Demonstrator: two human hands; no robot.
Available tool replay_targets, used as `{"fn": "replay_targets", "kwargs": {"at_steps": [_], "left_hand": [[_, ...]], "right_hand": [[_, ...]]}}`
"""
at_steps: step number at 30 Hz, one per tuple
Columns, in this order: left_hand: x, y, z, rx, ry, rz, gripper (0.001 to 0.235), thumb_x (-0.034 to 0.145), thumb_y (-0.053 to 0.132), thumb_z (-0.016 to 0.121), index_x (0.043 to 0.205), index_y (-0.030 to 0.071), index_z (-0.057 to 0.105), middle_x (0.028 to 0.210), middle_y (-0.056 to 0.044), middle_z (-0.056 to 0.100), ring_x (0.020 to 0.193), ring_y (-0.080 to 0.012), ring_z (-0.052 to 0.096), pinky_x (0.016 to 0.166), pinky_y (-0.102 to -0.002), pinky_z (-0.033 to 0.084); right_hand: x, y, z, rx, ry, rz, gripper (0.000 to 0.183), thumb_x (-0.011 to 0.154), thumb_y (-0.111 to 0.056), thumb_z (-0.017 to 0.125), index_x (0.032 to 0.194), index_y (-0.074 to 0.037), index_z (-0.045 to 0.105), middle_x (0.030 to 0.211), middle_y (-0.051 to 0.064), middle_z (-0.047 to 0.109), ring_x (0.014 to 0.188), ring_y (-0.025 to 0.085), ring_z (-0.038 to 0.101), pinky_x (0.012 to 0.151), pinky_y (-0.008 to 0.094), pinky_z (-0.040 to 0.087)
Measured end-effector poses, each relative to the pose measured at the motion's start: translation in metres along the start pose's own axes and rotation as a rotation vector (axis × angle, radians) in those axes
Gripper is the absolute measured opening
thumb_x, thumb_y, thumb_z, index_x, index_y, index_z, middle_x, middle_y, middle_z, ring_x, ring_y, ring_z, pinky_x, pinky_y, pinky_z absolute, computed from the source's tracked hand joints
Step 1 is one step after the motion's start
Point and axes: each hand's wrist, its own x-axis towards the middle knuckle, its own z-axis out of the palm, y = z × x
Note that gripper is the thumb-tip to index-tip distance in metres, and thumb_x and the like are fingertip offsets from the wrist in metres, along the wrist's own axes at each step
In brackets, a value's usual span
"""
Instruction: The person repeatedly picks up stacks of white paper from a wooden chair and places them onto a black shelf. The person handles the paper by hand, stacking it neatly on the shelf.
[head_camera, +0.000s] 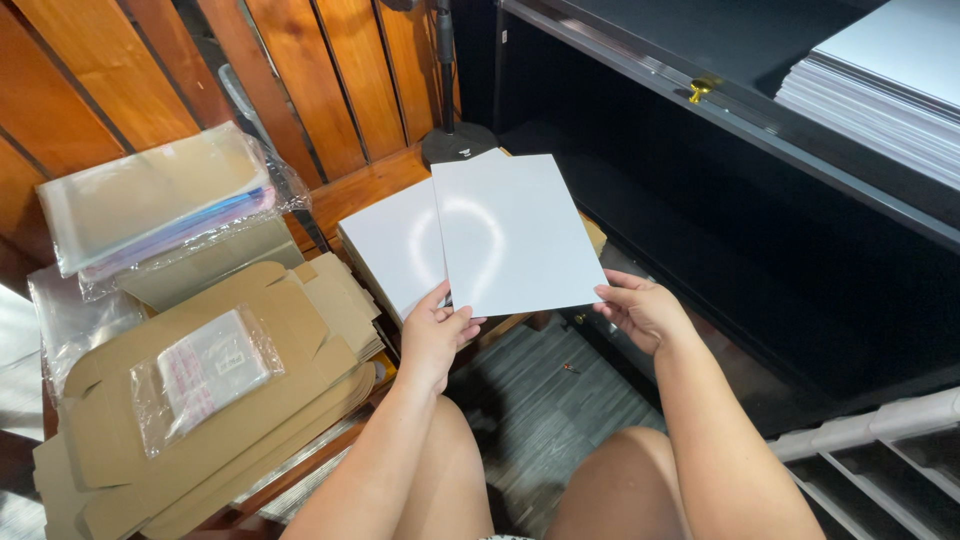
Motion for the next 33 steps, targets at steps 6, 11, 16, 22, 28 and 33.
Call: {"fn": "replay_targets", "kwargs": {"at_steps": [6,11,16,22,28,33], "left_hand": [[0.004,0.004,-0.004,-0.036,0.033,0.0,0.07,0.099,0.0,0.06,0.161,-0.005,0.027,0.121,-0.029,0.062,0.102,-0.0322,0.074,0.09,-0.038,0.063],[-0.004,0.017,-0.001,0.007,0.044,-0.04,0.069,0.099,0.0,0.06,0.16,-0.004,0.029,0.125,-0.03,0.062,0.104,-0.0328,0.074,0.091,-0.039,0.063],[-0.015,0.031,0.009,0.005,0.044,-0.057,0.069,0.1,0.001,0.059,0.161,-0.003,0.027,0.126,-0.032,0.062,0.106,-0.0358,0.075,0.091,-0.04,0.064],[-0.008,0.031,0.007,-0.001,0.037,-0.03,0.068,0.101,0.001,0.058,0.161,-0.005,0.027,0.125,-0.031,0.063,0.104,-0.0353,0.075,0.09,-0.039,0.064],[0.001,0.028,-0.011,-0.098,-0.007,0.046,0.068,0.099,-0.002,0.059,0.161,-0.002,0.031,0.116,-0.028,0.064,0.102,-0.0345,0.074,0.09,-0.041,0.063],[-0.026,0.059,-0.01,-0.206,-0.066,0.103,0.066,0.099,-0.001,0.059,0.16,0.001,0.036,0.117,-0.026,0.065,0.099,-0.0293,0.074,0.086,-0.035,0.064]], "right_hand": [[-0.003,-0.001,0.007,0.007,-0.016,0.035,0.053,0.085,0.007,0.077,0.136,0.005,0.062,0.087,0.019,0.075,0.068,0.026,0.077,0.061,0.028,0.065],[0.0,0.004,0.004,-0.049,-0.001,0.044,0.05,0.09,-0.002,0.076,0.137,0.004,0.061,0.083,0.021,0.074,0.064,0.026,0.076,0.057,0.029,0.065],[-0.004,-0.001,0.009,-0.125,0.0,0.022,0.051,0.094,-0.007,0.074,0.142,0.001,0.059,0.076,0.022,0.073,0.06,0.025,0.075,0.054,0.026,0.063],[-0.002,-0.001,0.012,-0.128,-0.001,-0.031,0.055,0.093,-0.006,0.074,0.145,-0.004,0.058,0.074,0.022,0.073,0.057,0.024,0.074,0.051,0.025,0.062],[-0.018,-0.003,0.023,0.019,-0.03,-0.033,0.056,0.092,-0.003,0.072,0.146,-0.008,0.059,0.074,0.024,0.074,0.057,0.022,0.074,0.049,0.023,0.06],[-0.047,-0.021,0.036,0.128,-0.05,-0.035,0.057,0.091,-0.003,0.075,0.146,-0.011,0.06,0.075,0.024,0.074,0.057,0.022,0.074,0.049,0.022,0.059]]}}
